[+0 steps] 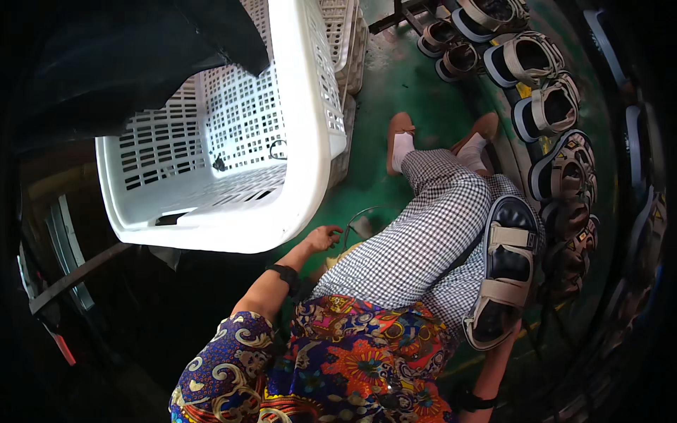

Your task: Inspecting and sorting finished sandals into a basket in a manufacturing facility.

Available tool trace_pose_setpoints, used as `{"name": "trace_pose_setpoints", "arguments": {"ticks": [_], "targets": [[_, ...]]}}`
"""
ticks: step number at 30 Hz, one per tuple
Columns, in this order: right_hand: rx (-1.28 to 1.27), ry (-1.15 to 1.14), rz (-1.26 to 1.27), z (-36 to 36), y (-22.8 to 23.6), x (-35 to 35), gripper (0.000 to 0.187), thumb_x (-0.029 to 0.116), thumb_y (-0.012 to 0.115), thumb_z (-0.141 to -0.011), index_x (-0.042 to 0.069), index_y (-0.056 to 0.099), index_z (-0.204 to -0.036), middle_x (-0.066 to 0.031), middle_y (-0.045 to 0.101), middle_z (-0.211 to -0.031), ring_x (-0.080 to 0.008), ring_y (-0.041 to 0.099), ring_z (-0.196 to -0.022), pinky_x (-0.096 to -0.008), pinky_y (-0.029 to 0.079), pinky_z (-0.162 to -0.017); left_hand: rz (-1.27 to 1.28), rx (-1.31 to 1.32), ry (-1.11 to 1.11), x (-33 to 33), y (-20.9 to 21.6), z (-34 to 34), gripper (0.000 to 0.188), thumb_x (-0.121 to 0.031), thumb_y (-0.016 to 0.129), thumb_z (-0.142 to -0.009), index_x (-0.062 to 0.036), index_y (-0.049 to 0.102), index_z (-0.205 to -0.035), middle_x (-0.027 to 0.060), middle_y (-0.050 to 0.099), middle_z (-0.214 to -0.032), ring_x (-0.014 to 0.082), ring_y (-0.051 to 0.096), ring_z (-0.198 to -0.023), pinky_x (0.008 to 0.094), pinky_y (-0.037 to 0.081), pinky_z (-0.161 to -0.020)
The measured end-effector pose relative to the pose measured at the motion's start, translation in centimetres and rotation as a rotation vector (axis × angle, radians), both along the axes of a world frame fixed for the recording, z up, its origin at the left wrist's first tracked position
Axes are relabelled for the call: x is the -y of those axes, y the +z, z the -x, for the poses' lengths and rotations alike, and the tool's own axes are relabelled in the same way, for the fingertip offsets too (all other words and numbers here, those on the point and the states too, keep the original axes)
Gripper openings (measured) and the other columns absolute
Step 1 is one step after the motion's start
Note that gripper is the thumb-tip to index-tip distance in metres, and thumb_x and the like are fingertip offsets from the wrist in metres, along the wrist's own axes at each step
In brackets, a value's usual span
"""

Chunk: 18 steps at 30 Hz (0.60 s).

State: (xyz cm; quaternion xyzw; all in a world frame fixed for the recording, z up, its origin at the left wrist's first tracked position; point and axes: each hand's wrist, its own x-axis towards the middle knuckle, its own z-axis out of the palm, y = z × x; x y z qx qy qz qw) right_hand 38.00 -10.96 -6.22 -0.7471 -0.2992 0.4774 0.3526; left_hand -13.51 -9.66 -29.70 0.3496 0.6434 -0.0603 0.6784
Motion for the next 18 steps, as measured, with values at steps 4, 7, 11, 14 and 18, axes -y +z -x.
{"name": "trace_pose_setpoints", "arguments": {"ticks": [4, 7, 11, 14, 18], "targets": [[-0.122, -0.168, 0.188, 0.8, 0.4, -0.2, 0.064, 0.028, 0.064, -0.083, 0.001, 0.039, -0.136, -0.0109, 0.049, -0.131, -0.0231, 0.049, -0.117, -0.0363, 0.039, -0.099, -0.095, -0.007, 0.048, -1.5, -1.0, -0.3, 0.035, -0.019, 0.054, -0.088, -0.0099, 0.057, -0.121, 0.0129, 0.068, -0.093, 0.0196, 0.067, -0.076, 0.0324, 0.052, -0.069], [-0.178, -0.062, 0.141, 0.0, -0.3, -0.5, 0.062, 0.028, 0.063, -0.084, 0.001, 0.040, -0.135, -0.0098, 0.050, -0.128, -0.0222, 0.049, -0.115, -0.0351, 0.038, -0.098, -0.207, 0.008, 0.046, -0.9, -0.8, -1.5, 0.034, -0.018, 0.052, -0.088, -0.0097, 0.057, -0.121, 0.0143, 0.067, -0.091, 0.0208, 0.065, -0.077, 0.0343, 0.052, -0.069], [-0.154, -0.088, 0.016, -2.6, -5.2, -0.7, 0.046, 0.017, 0.058, -0.089, -0.003, 0.046, -0.128, -0.0142, 0.053, -0.123, -0.0256, 0.056, -0.108, -0.0387, 0.047, -0.090, -0.203, 0.077, -0.005, 1.4, -2.4, -3.4, 0.039, -0.018, 0.052, -0.085, -0.0125, 0.055, -0.123, 0.0119, 0.064, -0.101, 0.0202, 0.059, -0.094, 0.0340, 0.047, -0.082], [-0.073, 0.034, -0.095, -0.9, -6.6, -4.1, 0.047, 0.017, 0.058, -0.089, -0.003, 0.046, -0.129, -0.0146, 0.053, -0.124, -0.0259, 0.055, -0.110, -0.0384, 0.045, -0.092, -0.942, -0.313, -0.345, 2.4, -5.1, -0.4, 0.039, -0.017, 0.051, -0.084, -0.0131, 0.055, -0.122, 0.0097, 0.064, -0.102, 0.0212, 0.058, -0.096, 0.0318, 0.046, -0.084], [0.071, 0.202, -0.169, 1.0, -6.4, -7.4, 0.048, 0.017, 0.058, -0.088, -0.003, 0.045, -0.130, -0.0151, 0.052, -0.126, -0.0263, 0.054, -0.112, -0.0380, 0.044, -0.093, -1.253, -0.805, -0.623, 3.0, -9.1, 4.2, 0.036, -0.017, 0.051, -0.085, -0.0117, 0.056, -0.120, 0.0094, 0.063, -0.093, 0.0209, 0.057, -0.086, 0.0322, 0.046, -0.076]]}}
